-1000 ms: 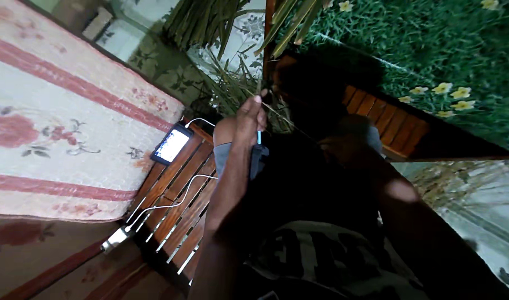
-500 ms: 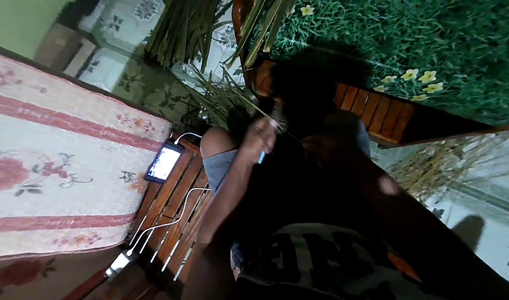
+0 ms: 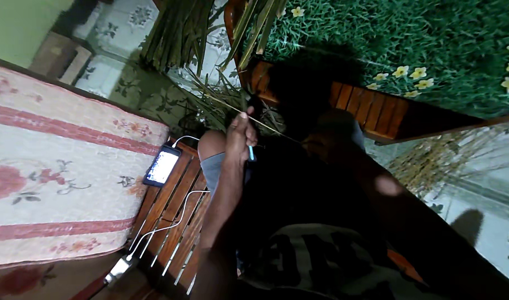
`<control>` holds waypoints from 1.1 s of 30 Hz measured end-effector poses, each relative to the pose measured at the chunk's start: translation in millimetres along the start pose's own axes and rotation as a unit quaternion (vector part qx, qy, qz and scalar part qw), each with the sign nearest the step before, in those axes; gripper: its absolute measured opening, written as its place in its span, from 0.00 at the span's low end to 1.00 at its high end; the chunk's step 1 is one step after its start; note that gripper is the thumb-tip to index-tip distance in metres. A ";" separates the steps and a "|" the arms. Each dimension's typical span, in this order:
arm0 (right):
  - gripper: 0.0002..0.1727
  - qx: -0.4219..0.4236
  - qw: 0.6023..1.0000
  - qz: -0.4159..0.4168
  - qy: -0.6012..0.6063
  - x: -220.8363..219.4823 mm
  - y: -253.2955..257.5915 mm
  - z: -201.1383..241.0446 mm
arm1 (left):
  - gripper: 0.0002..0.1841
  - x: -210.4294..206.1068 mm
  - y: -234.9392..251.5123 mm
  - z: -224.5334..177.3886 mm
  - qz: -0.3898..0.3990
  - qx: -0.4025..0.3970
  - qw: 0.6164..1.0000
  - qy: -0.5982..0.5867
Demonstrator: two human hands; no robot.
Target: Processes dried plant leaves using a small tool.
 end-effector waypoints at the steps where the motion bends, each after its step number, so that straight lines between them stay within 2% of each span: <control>1: 0.18 0.000 1.000 0.004 -0.008 0.1 1.5 -0.6 | 0.18 -5.2 -1.5 8.2 0.006 0.017 1.000 0.020; 4: 0.19 -0.002 1.000 0.007 -0.031 0.6 -0.7 -5.1 | 0.13 -26.1 -4.4 22.7 0.052 0.070 0.993 0.075; 8: 0.19 -0.041 0.996 0.037 -0.065 9.4 -26.9 -9.1 | 0.21 10.5 3.2 -14.8 -0.027 -0.012 0.996 -0.088; 10: 0.18 -0.063 0.996 0.023 -0.062 9.2 -35.4 -11.0 | 0.21 15.4 1.8 -20.3 -0.039 -0.024 0.993 -0.105; 13: 0.19 -0.104 0.993 0.043 -0.028 6.2 -33.1 -0.8 | 0.17 -4.3 -4.1 -2.1 -0.031 0.021 0.998 -0.050; 16: 0.20 -0.122 0.992 0.035 -0.014 0.3 -22.4 21.2 | 0.13 -28.5 -5.9 28.3 0.028 0.064 0.996 0.048; 19: 0.20 -0.128 0.991 0.011 -0.025 -5.1 -13.3 30.7 | 0.12 -48.5 -14.1 34.3 0.093 0.076 0.984 0.130; 22: 0.19 -0.134 0.989 0.039 -0.040 -1.0 -14.9 40.8 | 0.12 -31.5 -20.5 8.6 0.010 0.069 0.997 0.020; 24: 0.19 -0.059 0.998 -0.004 -0.036 0.7 -27.8 9.8 | 0.15 -10.6 -18.2 -4.6 -0.036 0.058 0.996 -0.056; 26: 0.19 -0.045 0.999 -0.026 -0.011 0.3 -32.5 -4.3 | 0.15 -6.2 -12.6 -2.8 -0.005 0.051 0.996 -0.068; 29: 0.19 -0.071 0.997 -0.001 -0.018 0.8 -27.3 2.9 | 0.13 -20.9 -6.6 12.1 0.062 0.076 0.995 -0.004; 31: 0.19 -0.068 0.997 0.010 -0.032 2.5 -29.8 -5.1 | 0.13 -18.8 -9.0 6.4 0.034 0.069 0.997 -0.022; 33: 0.20 -0.059 0.997 0.023 -0.040 7.2 -40.1 -16.5 | 0.14 2.8 -2.5 -9.7 -0.028 0.026 0.994 -0.099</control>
Point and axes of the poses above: each hand's wrist, its own y-axis towards the middle knuckle, its own x-axis out of the back of the hand, z = x × y, the point moved 2 cm from there along y, towards the middle knuckle, and after that the axes turned 13 degrees about x, right-handed, at the moved point
